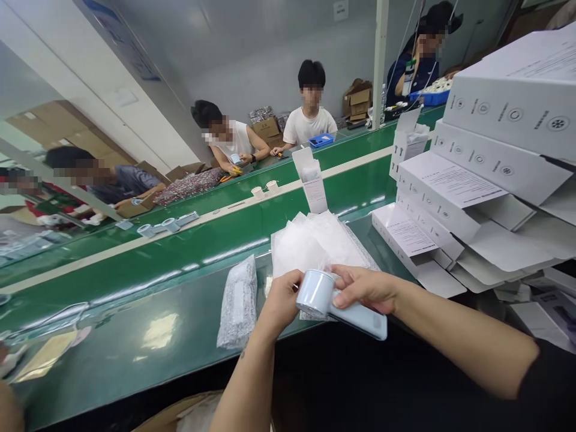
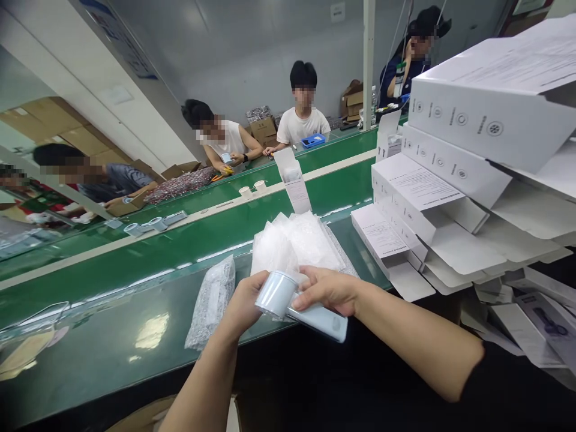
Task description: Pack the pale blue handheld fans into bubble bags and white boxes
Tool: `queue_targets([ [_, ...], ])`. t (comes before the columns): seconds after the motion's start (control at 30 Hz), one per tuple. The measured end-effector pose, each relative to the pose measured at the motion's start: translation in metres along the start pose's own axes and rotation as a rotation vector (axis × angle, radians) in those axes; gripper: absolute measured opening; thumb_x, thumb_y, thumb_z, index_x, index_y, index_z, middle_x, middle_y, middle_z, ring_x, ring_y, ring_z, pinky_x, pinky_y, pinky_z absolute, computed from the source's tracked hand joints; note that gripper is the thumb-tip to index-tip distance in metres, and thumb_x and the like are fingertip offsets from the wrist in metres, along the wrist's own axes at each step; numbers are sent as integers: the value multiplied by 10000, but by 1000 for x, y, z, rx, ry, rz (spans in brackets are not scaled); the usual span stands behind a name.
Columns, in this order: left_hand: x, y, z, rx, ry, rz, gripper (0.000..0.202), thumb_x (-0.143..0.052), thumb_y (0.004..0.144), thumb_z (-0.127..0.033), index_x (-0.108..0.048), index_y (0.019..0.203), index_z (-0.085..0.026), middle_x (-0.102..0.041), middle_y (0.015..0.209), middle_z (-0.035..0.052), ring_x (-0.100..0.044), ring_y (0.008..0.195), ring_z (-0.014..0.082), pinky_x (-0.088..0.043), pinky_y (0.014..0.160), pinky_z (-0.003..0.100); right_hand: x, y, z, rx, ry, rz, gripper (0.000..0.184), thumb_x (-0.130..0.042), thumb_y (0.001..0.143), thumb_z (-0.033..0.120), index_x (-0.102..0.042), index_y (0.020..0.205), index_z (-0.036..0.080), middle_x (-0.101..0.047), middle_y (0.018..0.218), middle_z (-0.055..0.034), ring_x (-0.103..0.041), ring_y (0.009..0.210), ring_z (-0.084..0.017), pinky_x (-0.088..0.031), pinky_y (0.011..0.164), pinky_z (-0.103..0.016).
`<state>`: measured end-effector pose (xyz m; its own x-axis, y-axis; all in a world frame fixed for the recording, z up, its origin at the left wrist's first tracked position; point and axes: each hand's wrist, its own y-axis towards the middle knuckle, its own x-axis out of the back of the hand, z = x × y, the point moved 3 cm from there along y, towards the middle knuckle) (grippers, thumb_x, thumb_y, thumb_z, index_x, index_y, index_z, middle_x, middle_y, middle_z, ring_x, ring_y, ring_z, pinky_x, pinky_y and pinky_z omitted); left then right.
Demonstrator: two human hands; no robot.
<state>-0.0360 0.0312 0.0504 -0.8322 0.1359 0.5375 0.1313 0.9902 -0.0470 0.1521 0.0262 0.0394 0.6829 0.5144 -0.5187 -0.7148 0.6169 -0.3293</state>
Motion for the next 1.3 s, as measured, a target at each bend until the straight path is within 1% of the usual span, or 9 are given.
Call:
queue_targets([
  [0.1,8,-2,5,38,-166,-67,62,-598,620,-200,-574,578,-160,-574,574,-13,-503,558,113,-396,535,227,1,16,3,-21,-9,59,456,-825,552,193,-651,969,130,-663,786,-30,-636,699,-142,-511,670,-255],
  [0.23,21,-15,10,19,-251,-488,173,-633,708,-310,-548,646,-173,-521,527,-30,-466,472,96,-399,479,225,6,19,4,-30,-103,-30,384,-846,547,190,-687,890,125,-682,838,-32,-637,731,-138,-511,686,-252],
  [0.43,4,-52,-32,-816,565,-771,136,-621,774,-58,-570,818,-176,-612,689,28,-594,652,133,-504,621,248,-1,13,8,85,-47,-119,463,-844,588,233,-660,1002,133,-685,914,-47,-648,791,-147,-512,731,-269],
  [0.53,3,-58,-37,-953,680,-846,250,-630,745,12,-555,916,-153,-608,721,46,-597,672,145,-519,619,264,-6,10,11,133,-114,-148,464,-834,620,221,-625,1027,140,-674,977,-49,-642,840,-141,-506,751,-259],
  [0.67,-1,-58,-29,-1113,838,-745,327,-685,713,-2,-558,986,-129,-630,804,86,-636,778,192,-552,691,315,-9,6,15,110,0,-196,469,-839,602,213,-598,996,135,-662,904,-39,-638,761,-132,-512,704,-263],
  [0.87,-18,-47,-9,-675,690,-925,200,-605,785,-31,-541,946,-132,-557,690,22,-537,547,123,-483,529,250,-10,11,7,177,102,-372,441,-833,588,199,-538,915,169,-627,840,-7,-617,677,-124,-504,623,-258],
  [1.07,-38,-55,-34,-858,599,-720,241,-586,785,-16,-578,992,-140,-642,762,56,-625,707,157,-515,670,267,-16,29,4,89,32,-315,453,-741,676,156,-496,1055,191,-606,696,29,-602,592,-130,-500,572,-252],
  [1.17,-13,-47,-41,-663,531,-818,166,-558,814,-76,-609,958,-139,-647,747,38,-604,632,122,-496,631,232,-20,47,21,-72,-251,-286,79,-545,852,213,-540,883,140,-615,659,-21,-607,574,-143,-491,523,-249],
  [1.3,44,-19,-48,-268,307,-823,176,-574,743,-161,-643,905,-158,-574,597,-30,-529,516,101,-447,532,210,-33,76,87,-73,-779,-279,122,-607,798,161,-582,683,128,-583,575,-35,-636,632,-184,-457,482,-218],
])
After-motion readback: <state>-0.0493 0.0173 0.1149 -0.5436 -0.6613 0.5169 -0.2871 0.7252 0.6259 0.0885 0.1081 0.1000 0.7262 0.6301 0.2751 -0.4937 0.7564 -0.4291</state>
